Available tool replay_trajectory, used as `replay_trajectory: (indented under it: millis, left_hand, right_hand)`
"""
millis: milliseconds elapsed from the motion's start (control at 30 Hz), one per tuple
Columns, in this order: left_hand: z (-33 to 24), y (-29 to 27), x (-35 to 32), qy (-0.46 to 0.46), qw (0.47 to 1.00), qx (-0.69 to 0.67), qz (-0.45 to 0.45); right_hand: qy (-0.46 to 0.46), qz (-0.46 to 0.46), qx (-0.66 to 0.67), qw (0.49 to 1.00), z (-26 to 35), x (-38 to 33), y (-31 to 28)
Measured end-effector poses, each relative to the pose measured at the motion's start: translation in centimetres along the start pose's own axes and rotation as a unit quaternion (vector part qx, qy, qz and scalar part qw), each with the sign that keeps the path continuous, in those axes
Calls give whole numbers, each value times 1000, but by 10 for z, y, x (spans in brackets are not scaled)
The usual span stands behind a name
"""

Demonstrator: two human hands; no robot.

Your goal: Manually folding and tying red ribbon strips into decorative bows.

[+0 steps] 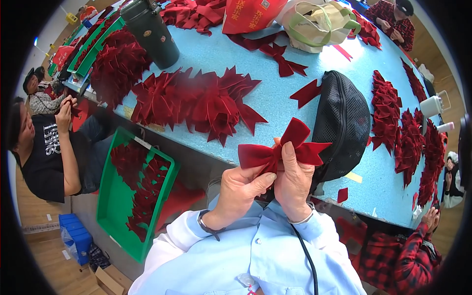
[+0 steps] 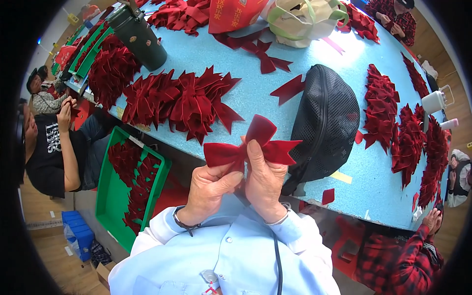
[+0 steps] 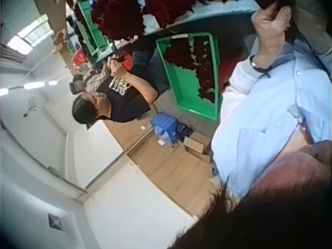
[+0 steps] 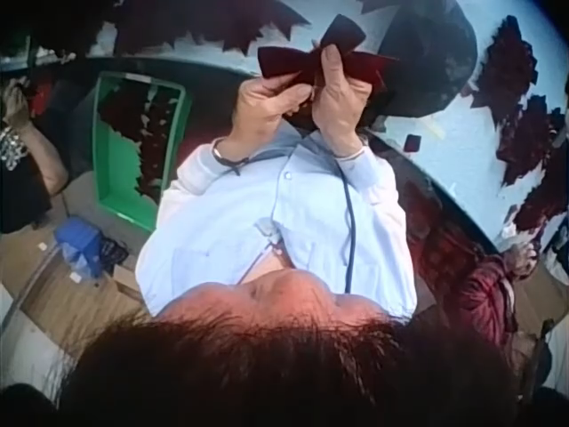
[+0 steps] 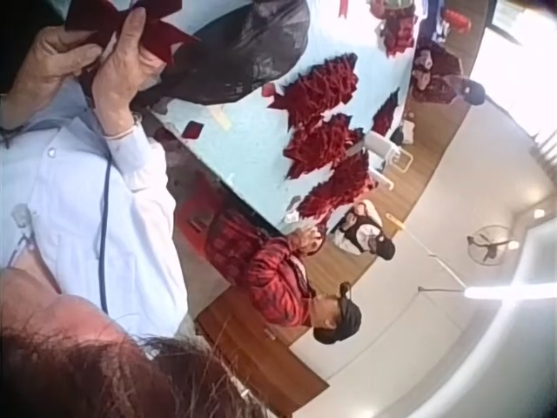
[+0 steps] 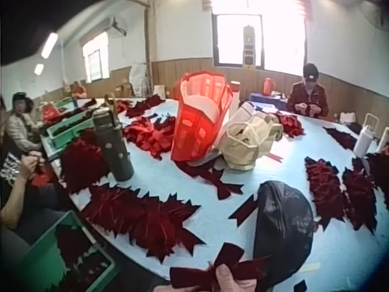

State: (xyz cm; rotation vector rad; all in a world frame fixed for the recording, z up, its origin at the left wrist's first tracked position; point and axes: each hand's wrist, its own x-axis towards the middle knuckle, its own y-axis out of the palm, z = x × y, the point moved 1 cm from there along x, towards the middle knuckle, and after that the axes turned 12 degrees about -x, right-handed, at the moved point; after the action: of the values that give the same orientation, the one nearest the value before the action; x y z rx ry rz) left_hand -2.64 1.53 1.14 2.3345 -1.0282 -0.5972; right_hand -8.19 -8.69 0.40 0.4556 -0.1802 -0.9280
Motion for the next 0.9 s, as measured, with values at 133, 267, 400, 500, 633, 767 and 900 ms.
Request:
replay_trajectory:
  millis: [133, 267, 400, 500, 633, 767, 900]
  left_hand:
    - [1, 0, -3, -3, 1000, -2, 0]
    - [0, -9, -7, -25, 998, 8, 50]
    - [-1, -22, -8, -47, 995, 34, 76]
    - [2, -28, -7, -29, 999, 8, 35]
    - [-3, -16, -5, -16, 1000, 9, 8]
    - [-14, 8, -5, -6, 1000, 4, 9]
    - [-17, 15, 1, 17, 999, -30, 24]
  right_hand:
    - [0, 2, 5, 1000, 0, 0, 1]
    - [11, -10, 23, 1000, 4, 6, -2]
    - [8, -24, 38, 999, 10, 15, -5]
    - [6, -31, 48, 998, 13, 17, -4]
    - [1, -20, 48, 999, 12, 16, -6]
    - [5, -28, 38, 999, 17, 12, 0]
    - [31, -9, -4, 999, 15, 6, -5]
